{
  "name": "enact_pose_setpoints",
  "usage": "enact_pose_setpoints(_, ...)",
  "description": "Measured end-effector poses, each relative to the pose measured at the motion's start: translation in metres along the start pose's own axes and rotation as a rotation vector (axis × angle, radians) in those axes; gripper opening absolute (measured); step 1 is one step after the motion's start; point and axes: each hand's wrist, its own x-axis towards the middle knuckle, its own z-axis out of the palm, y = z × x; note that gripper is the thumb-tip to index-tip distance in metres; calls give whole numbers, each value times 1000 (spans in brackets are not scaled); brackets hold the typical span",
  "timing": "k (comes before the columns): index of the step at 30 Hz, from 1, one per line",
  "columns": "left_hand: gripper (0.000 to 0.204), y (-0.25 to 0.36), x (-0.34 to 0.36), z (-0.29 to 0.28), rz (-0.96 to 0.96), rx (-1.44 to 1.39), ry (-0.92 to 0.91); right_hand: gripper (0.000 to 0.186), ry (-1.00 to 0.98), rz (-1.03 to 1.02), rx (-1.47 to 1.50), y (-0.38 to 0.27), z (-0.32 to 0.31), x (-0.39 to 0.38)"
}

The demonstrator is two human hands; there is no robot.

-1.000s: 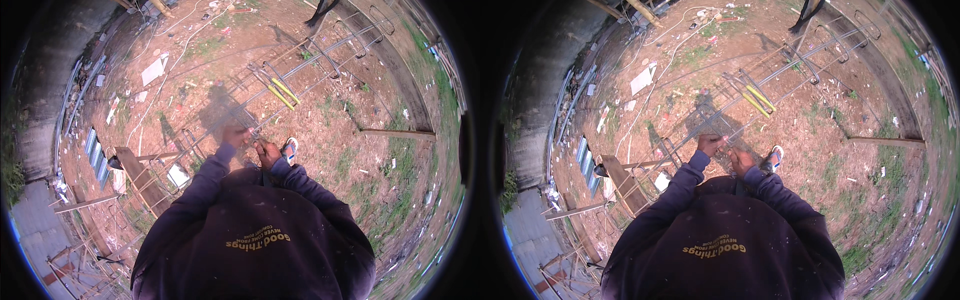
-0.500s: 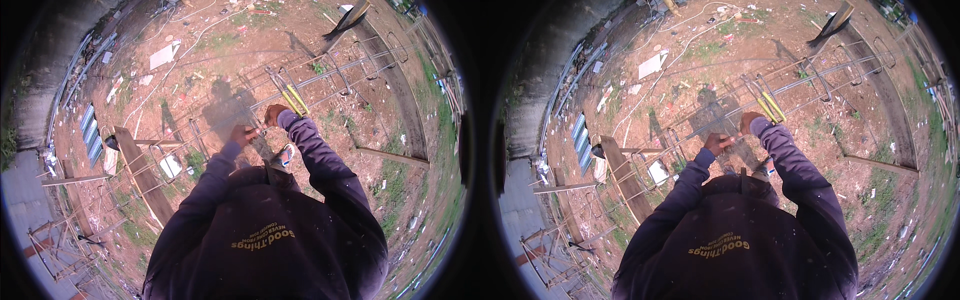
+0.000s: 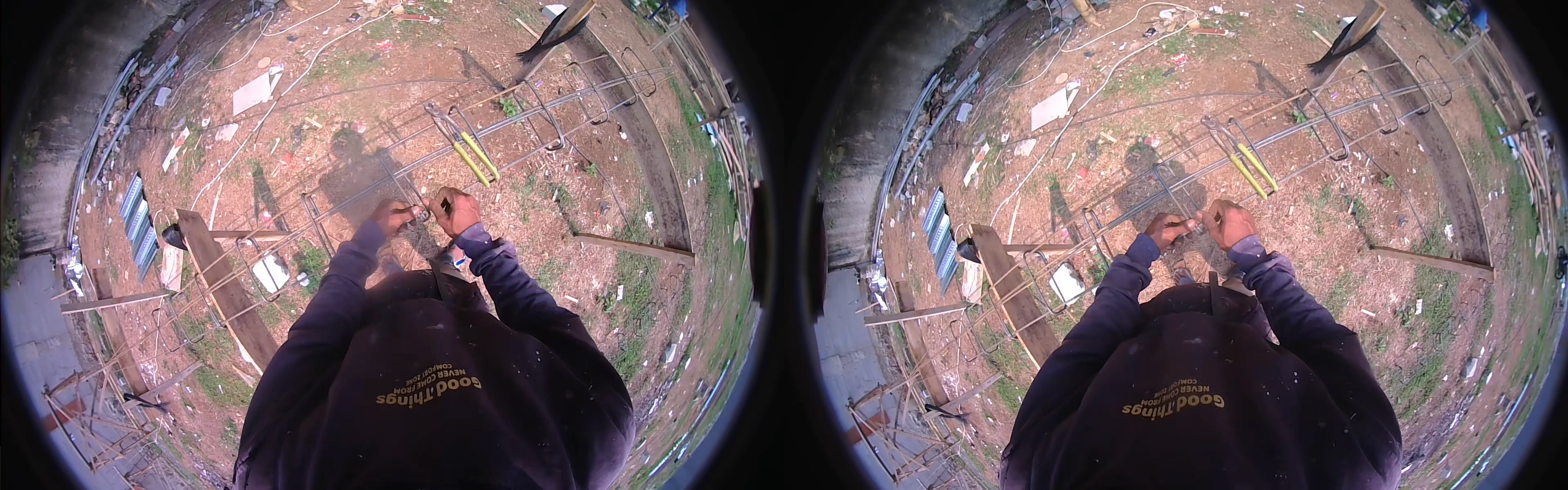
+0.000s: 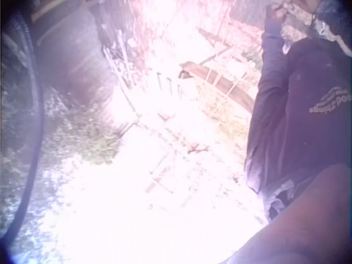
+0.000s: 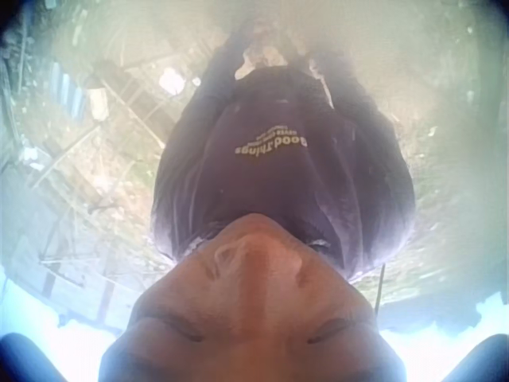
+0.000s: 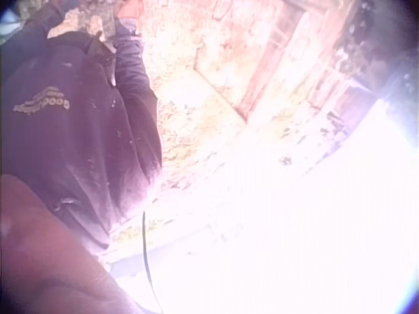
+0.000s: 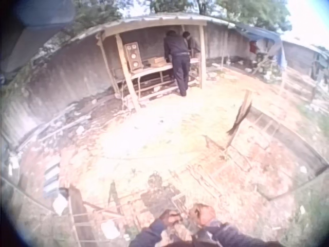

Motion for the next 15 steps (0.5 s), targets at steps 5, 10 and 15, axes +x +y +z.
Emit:
enact_pose_setpoints(5, 43, 3, -2, 0, -20, -20, -36, 31, -28, 116, 349, 13, 31, -46)
enact_pose_setpoints(10, 43, 8, -3, 5, -63, -53, -18, 24, 198, 66, 309, 15, 66, -52)
enact_pose_setpoints(15, 42, 10, -2, 3, -77, -31, -75, 16, 294, -47, 267, 0, 72, -59)
